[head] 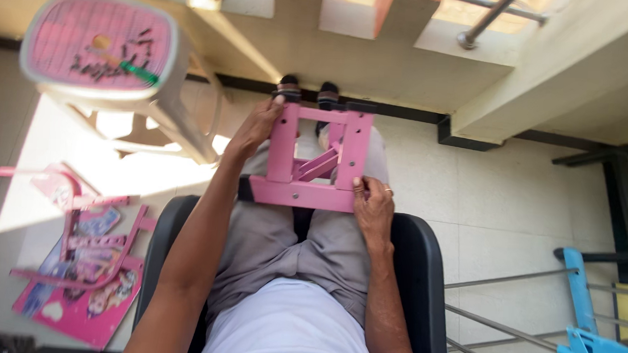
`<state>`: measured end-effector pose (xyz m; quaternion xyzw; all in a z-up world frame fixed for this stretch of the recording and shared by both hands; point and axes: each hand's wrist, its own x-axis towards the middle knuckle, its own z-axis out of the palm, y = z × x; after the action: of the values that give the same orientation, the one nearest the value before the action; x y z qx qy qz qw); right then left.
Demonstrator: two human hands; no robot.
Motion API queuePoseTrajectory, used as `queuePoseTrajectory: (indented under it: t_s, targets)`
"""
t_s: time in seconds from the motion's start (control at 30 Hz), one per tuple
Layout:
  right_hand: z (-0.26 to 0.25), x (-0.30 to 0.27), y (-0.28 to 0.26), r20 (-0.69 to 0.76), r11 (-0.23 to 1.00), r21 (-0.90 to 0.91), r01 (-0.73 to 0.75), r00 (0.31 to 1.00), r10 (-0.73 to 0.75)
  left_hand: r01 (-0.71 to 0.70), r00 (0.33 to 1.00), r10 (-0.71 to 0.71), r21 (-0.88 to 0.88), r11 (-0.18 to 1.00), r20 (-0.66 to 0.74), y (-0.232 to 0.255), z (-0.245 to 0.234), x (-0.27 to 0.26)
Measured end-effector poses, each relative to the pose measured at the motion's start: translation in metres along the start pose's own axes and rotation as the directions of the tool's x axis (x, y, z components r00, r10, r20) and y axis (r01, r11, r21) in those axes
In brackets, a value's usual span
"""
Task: The person assembles a pink metal frame by hand, aligning parts and inserting screws. They use a screwdriver to tighten the screws at multiple joints, securing the frame together while seated.
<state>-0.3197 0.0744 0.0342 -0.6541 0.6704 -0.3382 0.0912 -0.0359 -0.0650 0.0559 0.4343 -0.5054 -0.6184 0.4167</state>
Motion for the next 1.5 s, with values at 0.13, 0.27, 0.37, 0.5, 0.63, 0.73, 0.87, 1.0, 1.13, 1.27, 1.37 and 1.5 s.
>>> queuePoseTrajectory:
  t_s: [0.13, 0.27, 0.37, 0.5, 0.63, 0.73, 0.87, 1.0, 1.13, 1.27, 1.37, 1.5]
  targets:
    - [0.007, -0.001, 0.011, 0.024, 0.978, -0.207, -0.029, 0.999, 0.035, -0.026, 0.981, 0.093, 0.355, 0.935, -0.172, -0.024, 0.005, 0.022]
    - [0.015, 0.002, 0.02, -0.118, 0.941, -0.314, 0.128, 0.978, -0.172, 0.086, 0.991, -0.107, 0.224, 0.971, 0.083, -0.022, -0.002, 0.039]
    - [0.012, 0.003, 0.022, -0.105, 0.917, -0.349, 0.191, 0.965, -0.241, 0.023, 0.963, -0.106, 0.317, 0.948, 0.246, 0.005, -0.023, 0.048]
    - [0.01, 0.001, 0.015, -0.055, 0.951, -0.296, 0.089, 0.992, -0.11, -0.016, 0.974, -0.129, 0.631, 0.776, 0.185, 0.017, -0.065, 0.031]
    - [0.002, -0.002, 0.022, 0.017, 0.95, -0.277, 0.144, 0.989, -0.145, -0.56, 0.76, 0.641, 0.39, 0.731, -0.108, -0.049, -0.126, -0.025]
    - [-0.009, -0.004, 0.036, 0.102, 0.961, -0.231, 0.149, 0.986, -0.129, -0.358, 0.71, 0.409, 0.206, 0.911, -0.573, -0.132, -0.191, -0.098]
    - [-0.022, 0.013, 0.067, 0.137, 0.983, -0.14, 0.117, 0.986, -0.098, 0.38, 0.314, 0.105, 0.226, 0.897, -0.944, -0.21, -0.257, -0.183]
    - [-0.02, 0.034, 0.091, 0.17, 0.995, -0.091, 0.051, 0.985, -0.035, 0.676, 0.282, -0.085, 0.135, 0.725, -0.956, -0.224, -0.275, -0.218]
    - [-0.006, 0.052, 0.064, 0.194, 0.994, -0.098, -0.051, 0.979, 0.069, 0.766, 0.177, -0.327, -0.078, 0.638, -0.928, -0.192, -0.275, -0.205]
    - [0.045, 0.114, 0.061, 0.229, 0.99, -0.052, -0.131, 0.963, 0.14, 0.662, -0.023, -0.671, -0.514, 0.545, -0.741, -0.168, -0.275, -0.177]
    - [0.018, 0.064, 0.075, 0.264, 0.984, 0.004, -0.178, 0.949, 0.171, 0.419, 0.005, -0.778, -0.705, 0.572, -0.629, -0.184, -0.273, -0.158]
    - [-0.025, 0.045, 0.085, 0.28, 0.968, 0.052, -0.246, 0.934, 0.222, 0.068, -0.118, -0.752, -0.761, 0.646, -0.649, -0.262, -0.266, -0.135]
